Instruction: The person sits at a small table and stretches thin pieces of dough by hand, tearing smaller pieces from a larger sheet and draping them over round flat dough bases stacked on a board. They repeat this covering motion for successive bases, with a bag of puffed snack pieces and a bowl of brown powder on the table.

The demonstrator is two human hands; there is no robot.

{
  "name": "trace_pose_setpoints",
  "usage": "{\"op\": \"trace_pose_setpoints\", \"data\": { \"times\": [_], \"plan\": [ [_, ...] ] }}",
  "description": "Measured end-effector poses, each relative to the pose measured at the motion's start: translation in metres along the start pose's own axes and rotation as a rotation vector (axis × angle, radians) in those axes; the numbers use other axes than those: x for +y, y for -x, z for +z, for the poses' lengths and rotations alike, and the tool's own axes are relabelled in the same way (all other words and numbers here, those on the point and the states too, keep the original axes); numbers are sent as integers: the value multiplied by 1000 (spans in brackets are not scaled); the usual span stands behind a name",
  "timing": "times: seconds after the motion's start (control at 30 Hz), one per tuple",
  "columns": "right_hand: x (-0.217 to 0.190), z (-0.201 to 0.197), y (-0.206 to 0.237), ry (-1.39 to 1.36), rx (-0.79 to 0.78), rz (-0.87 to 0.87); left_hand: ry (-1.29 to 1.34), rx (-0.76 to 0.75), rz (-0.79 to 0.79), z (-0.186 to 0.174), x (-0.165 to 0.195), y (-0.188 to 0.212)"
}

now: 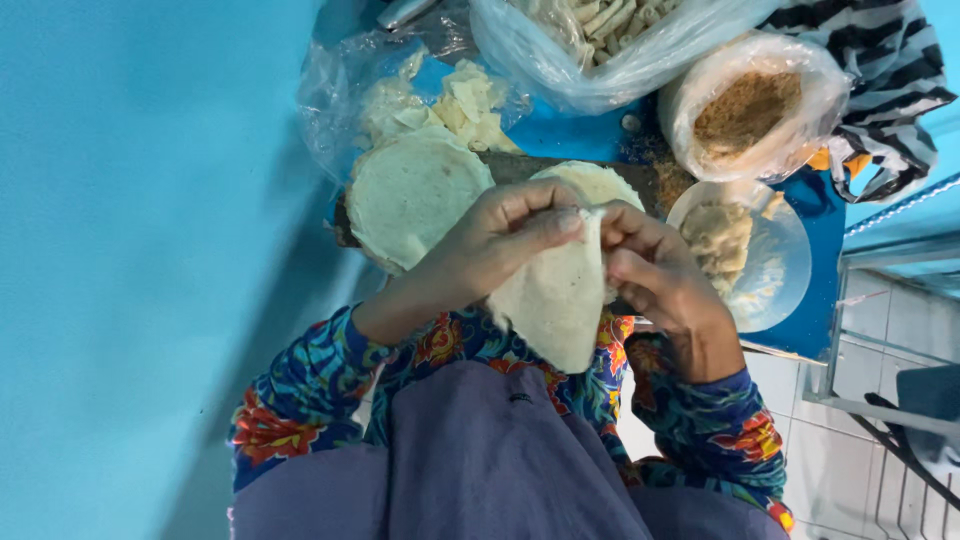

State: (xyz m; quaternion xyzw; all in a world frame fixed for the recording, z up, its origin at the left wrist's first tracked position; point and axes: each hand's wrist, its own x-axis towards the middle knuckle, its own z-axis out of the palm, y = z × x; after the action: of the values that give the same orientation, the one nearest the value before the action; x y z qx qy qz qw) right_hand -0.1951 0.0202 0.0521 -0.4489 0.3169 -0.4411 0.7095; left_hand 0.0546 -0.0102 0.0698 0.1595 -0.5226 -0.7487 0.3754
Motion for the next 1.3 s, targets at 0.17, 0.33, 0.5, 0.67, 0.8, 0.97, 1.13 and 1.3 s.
{"op": "trace_pose_setpoints", "data": {
  "times": [0.17,0.33,0.5,0.67,0.8,0.97,1.13,1.3],
  "plan": [
    [-8,-28,-12,305,247,-67,-550,59,6,-15,13,-29],
    [-59,-22,-7,738,438,-459,-962,193,450,-12,28,-48],
    [-54,12,17,1028,359,-396,-1349,230,699,-4,4,-18],
    [-18,23,24,1371,219,-464,-1542,97,622,-9,-32,16],
    [-23,14,19,1384,275,-491,-1516,127,658,-17,-35,7],
    [-53,4,-8,1326,441,-528,-1602,233,709,-28,-7,-46],
    [-40,10,17,1420,382,-527,-1621,212,705,-14,-13,-16],
    [-2,9,28,1537,242,-559,-1661,136,606,-15,-43,20]
  ]
}}
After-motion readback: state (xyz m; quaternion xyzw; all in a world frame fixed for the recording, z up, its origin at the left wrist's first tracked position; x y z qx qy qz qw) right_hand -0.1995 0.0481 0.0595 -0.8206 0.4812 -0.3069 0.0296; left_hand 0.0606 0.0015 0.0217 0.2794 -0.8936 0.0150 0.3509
